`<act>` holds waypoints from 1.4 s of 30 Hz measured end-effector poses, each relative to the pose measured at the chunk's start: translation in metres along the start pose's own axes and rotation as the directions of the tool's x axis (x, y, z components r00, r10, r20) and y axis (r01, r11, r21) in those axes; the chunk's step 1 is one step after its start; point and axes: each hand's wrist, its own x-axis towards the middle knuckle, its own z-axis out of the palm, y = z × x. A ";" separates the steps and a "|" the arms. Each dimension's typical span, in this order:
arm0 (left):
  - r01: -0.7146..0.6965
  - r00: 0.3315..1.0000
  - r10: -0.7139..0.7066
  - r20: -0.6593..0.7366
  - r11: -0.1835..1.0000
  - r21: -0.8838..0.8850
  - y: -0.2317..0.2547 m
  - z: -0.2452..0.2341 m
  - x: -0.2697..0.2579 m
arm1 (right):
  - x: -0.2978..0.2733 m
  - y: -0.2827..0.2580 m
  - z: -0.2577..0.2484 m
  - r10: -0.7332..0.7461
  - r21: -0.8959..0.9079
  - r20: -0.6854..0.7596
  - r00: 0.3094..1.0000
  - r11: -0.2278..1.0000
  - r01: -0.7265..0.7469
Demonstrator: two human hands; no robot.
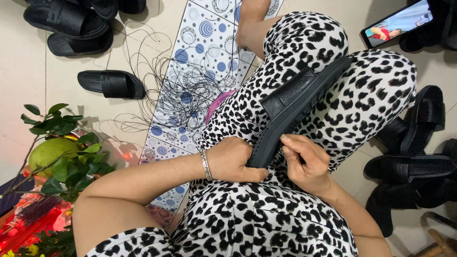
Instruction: The person sits on the floor and uses a hand tool to stitch the sole of a black sandal, handling a bundle of thread and moving the shoe to different angles while sewing.
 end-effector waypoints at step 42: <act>-0.361 0.885 0.375 -0.275 0.180 -0.915 -0.016 -0.032 -0.005 | -0.028 0.017 -0.003 -0.105 -0.016 -0.133 0.986 0.994 0.104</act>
